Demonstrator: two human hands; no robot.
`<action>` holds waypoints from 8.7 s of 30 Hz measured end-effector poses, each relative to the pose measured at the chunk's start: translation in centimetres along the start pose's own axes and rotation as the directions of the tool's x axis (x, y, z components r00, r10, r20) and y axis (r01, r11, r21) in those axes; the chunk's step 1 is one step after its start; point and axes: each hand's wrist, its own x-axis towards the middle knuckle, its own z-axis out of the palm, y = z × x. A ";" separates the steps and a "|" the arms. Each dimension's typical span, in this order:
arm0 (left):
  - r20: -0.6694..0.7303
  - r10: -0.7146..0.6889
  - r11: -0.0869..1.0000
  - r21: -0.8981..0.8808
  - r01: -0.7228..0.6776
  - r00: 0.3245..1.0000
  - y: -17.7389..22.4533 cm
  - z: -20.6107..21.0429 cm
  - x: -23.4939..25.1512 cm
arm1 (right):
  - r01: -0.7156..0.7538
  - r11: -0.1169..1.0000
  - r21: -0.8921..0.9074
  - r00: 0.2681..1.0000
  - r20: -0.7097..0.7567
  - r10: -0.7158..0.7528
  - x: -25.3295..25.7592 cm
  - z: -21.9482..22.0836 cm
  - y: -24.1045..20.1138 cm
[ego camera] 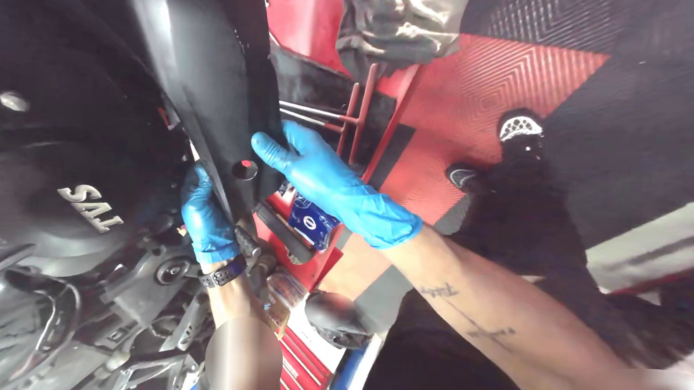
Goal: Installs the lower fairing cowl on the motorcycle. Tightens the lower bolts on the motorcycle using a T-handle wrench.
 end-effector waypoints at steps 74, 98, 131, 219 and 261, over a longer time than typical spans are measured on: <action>-0.098 -0.107 0.981 -0.174 0.089 0.989 0.8 -0.1 -0.5 | -0.016 -0.028 -0.999 0.997 -0.018 0.074 10.1 -3.0 9.5; -0.067 -0.173 0.925 -0.353 0.139 0.983 0.9 -0.5 -1.2 | 0.369 0.604 -0.707 0.891 0.084 -0.447 -20.9 -6.2 -8.3; -0.155 -0.041 0.947 -0.322 -0.012 0.987 -1.1 0.8 1.2 | 0.269 -0.494 -0.827 0.952 0.306 0.007 -12.6 8.8 -25.4; -0.069 0.103 0.944 -0.307 -0.119 0.992 -1.4 -0.6 0.0 | 0.323 -0.591 -0.739 0.909 0.416 -0.024 -15.8 4.6 -16.8; -0.203 0.109 0.959 -0.235 -0.156 0.973 -1.6 0.5 1.0 | 0.334 0.131 -0.934 0.934 0.308 -0.184 -13.8 1.7 -15.2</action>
